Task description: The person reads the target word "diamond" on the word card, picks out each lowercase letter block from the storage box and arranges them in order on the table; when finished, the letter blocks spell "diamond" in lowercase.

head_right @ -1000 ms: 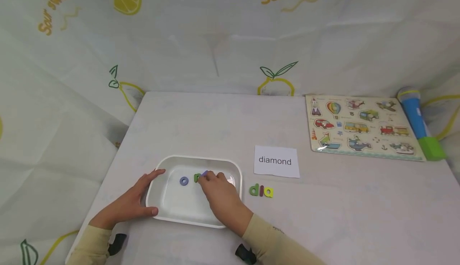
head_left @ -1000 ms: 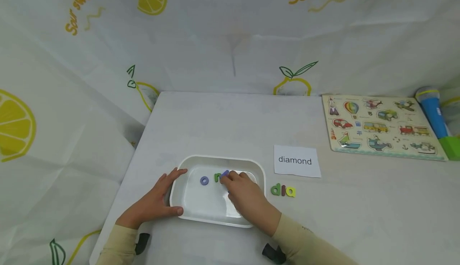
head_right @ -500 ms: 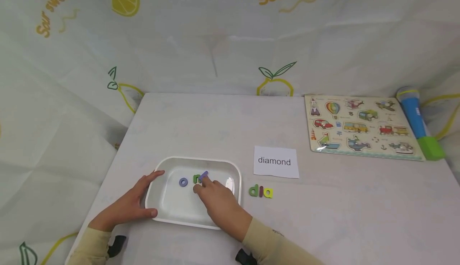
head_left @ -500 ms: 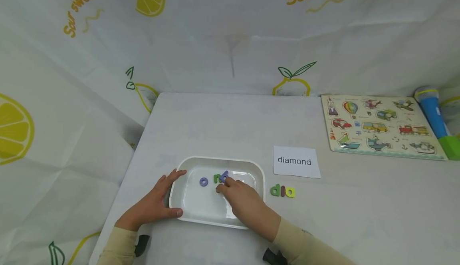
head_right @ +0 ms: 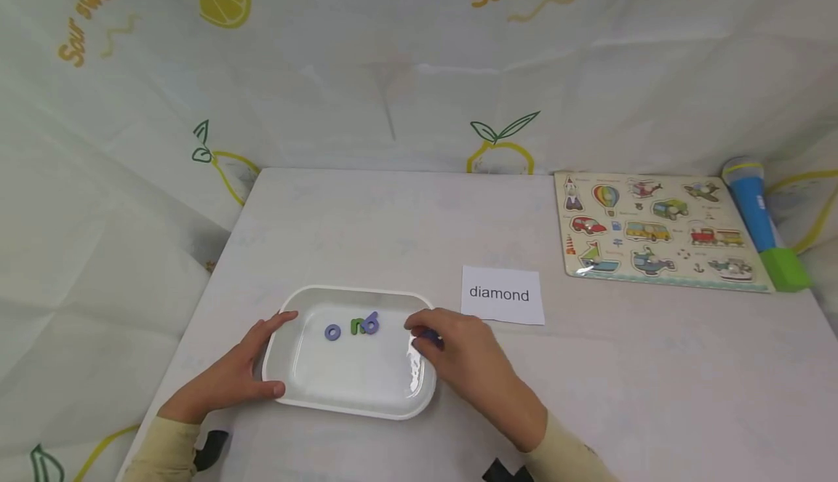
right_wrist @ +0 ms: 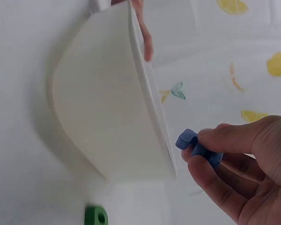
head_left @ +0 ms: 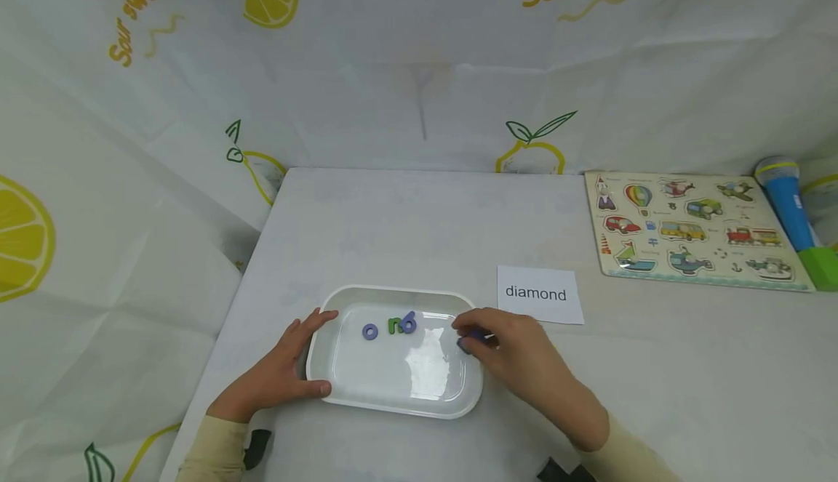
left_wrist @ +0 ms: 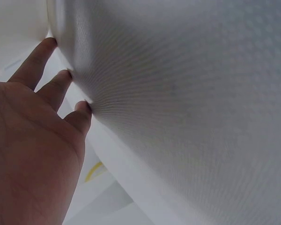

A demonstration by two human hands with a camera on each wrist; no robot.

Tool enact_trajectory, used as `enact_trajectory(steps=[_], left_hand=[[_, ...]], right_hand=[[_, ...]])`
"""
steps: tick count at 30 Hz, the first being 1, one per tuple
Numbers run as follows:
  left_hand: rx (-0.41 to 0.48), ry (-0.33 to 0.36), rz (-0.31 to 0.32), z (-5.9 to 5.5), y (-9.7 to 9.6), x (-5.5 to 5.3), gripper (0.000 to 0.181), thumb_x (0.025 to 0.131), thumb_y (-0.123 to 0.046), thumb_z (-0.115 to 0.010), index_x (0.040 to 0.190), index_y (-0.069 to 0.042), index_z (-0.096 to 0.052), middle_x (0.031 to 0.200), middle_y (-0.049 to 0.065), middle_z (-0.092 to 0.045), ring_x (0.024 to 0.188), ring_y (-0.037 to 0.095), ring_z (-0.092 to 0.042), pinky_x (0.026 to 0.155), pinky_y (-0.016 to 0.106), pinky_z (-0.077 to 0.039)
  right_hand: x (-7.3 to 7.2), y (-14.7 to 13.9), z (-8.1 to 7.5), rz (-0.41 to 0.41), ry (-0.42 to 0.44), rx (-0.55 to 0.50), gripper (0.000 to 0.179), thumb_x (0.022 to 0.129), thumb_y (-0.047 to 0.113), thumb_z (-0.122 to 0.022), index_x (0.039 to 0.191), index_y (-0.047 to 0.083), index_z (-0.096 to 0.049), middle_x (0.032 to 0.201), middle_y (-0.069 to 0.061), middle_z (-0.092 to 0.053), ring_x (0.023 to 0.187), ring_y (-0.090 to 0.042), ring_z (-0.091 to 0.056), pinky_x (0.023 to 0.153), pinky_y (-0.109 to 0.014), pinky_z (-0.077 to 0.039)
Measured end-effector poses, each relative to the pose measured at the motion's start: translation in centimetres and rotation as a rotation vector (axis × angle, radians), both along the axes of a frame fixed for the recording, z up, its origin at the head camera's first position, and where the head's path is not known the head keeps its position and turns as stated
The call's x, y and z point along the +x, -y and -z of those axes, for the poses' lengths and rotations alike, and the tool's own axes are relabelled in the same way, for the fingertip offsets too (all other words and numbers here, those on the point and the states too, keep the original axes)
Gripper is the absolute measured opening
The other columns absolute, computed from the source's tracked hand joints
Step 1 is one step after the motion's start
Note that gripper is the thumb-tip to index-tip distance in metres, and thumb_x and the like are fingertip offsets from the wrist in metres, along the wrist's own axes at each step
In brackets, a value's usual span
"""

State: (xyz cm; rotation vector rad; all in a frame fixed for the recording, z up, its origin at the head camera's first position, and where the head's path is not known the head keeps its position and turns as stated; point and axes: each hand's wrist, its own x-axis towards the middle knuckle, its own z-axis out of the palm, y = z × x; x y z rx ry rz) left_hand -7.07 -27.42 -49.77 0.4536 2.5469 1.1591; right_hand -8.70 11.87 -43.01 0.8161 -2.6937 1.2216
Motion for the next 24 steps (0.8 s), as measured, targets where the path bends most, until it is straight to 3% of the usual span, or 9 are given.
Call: enact_trajectory(steps=[5, 11, 18, 24], left_hand=[[0.003, -0.003, 0.007, 0.0, -0.1, 0.0, 0.105, 0.071, -0.036, -0.09, 0.157, -0.036, -0.03, 0.164, 0.019, -0.025, 0.15, 0.048, -0.011, 0.114, 0.071, -0.011], [-0.001, -0.005, 0.005, -0.2, 0.0, 0.0, 0.105, 0.071, -0.035, -0.09, 0.157, -0.036, -0.031, 0.163, 0.02, -0.025, 0.15, 0.048, -0.012, 0.113, 0.071, -0.011], [-0.019, -0.007, -0.002, -0.1, 0.0, 0.0, 0.105, 0.071, -0.036, -0.09, 0.157, -0.036, -0.03, 0.164, 0.022, -0.023, 0.149, 0.052, -0.009, 0.112, 0.074, -0.014], [-0.018, -0.001, -0.002, 0.0, 0.0, 0.0, 0.105, 0.072, -0.036, -0.09, 0.158, -0.036, -0.029, 0.164, 0.022, -0.022, 0.148, 0.053, -0.008, 0.11, 0.076, -0.016]], right_hand=[[0.5, -4.7, -0.2, 0.19, -0.017, 0.027, 0.038, 0.073, -0.01, -0.086, 0.103, 0.01, -0.073, 0.096, 0.005, -0.074, 0.082, -0.009, -0.07, 0.069, -0.024, -0.06], [1.9, -9.1, 1.0, 0.402, 0.091, 0.177, 0.035, 0.077, -0.005, -0.084, 0.106, 0.011, -0.073, 0.098, -0.001, -0.075, 0.088, -0.021, -0.073, 0.075, -0.037, -0.06], [2.8, -10.4, 2.8, 0.454, 0.175, 0.139, 0.034, 0.076, -0.004, -0.085, 0.105, 0.01, -0.073, 0.096, -0.001, -0.075, 0.088, -0.02, -0.072, 0.073, -0.026, -0.059], [2.2, -9.9, 4.0, 0.415, 0.256, 0.138, 0.032, 0.08, -0.004, -0.083, 0.108, 0.008, -0.073, 0.101, -0.003, -0.074, 0.095, -0.023, -0.07, 0.08, -0.038, -0.06]])
